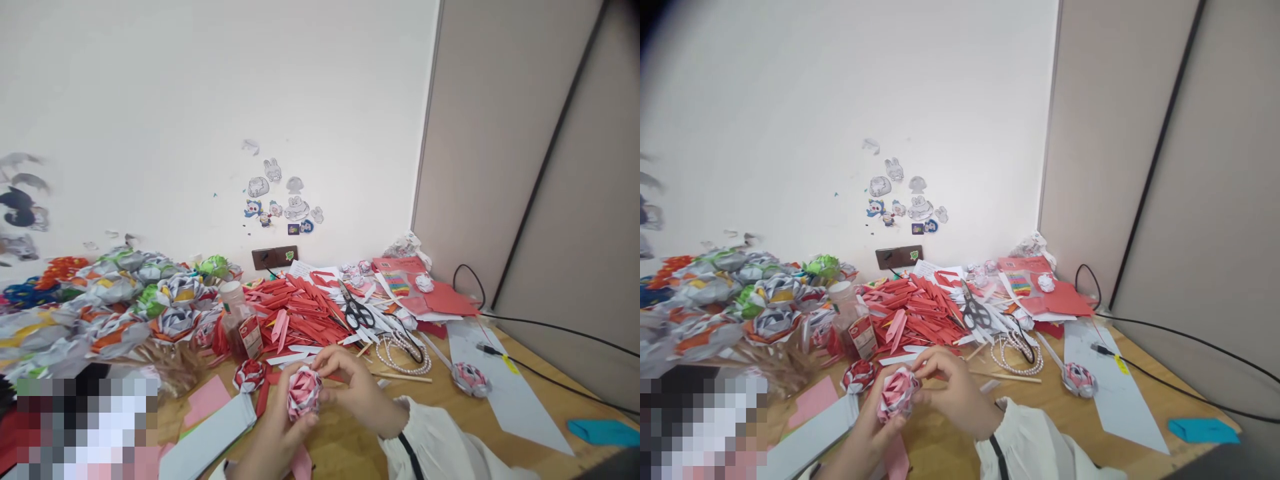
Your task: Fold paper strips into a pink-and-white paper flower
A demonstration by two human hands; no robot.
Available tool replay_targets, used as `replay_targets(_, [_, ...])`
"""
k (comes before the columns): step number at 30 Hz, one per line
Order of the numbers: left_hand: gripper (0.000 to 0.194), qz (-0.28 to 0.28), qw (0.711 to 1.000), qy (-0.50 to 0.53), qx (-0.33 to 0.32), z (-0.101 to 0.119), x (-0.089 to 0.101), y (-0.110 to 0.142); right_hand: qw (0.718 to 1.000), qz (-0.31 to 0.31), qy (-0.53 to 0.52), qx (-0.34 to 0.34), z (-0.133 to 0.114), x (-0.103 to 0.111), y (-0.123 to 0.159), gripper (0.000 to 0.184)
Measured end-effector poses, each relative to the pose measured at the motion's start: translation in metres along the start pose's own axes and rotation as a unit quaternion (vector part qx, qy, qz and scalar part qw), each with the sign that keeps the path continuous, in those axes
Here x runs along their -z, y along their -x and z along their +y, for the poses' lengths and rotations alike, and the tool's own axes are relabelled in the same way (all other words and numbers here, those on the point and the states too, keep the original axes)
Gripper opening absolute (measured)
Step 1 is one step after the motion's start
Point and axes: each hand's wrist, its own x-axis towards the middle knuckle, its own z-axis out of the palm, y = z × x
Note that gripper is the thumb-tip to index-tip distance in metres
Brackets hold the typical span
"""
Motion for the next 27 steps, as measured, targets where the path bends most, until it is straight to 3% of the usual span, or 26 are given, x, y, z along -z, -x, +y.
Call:
replay_targets(4, [0.064,0.055,0.998,0.031,0.005,0.012,-0.006,-0.005,1.0,-0.002,0.03,0.001,-0.004,-0.003,0.0,0.026])
replay_targets(12, [0.036,0.125,0.991,-0.036,0.01,0.018,-0.009,-0.01,0.996,0.01,0.084,0.036,-0.003,-0.006,0.002,0.019])
replay_targets(18, [0.036,0.139,0.99,-0.036,0.009,0.013,-0.011,-0.009,0.996,0.021,0.078,0.05,0.001,-0.009,0.004,0.018])
replay_targets(23, [0.052,0.142,0.989,-0.034,-0.006,0.014,-0.007,-0.012,0.993,0.02,0.101,0.052,0.001,-0.009,0.004,0.012])
replay_targets(27, [0.042,0.122,0.991,-0.058,-0.018,0.015,-0.001,-0.017,0.991,-0.003,0.133,0.031,0.0,-0.003,0.001,0.005])
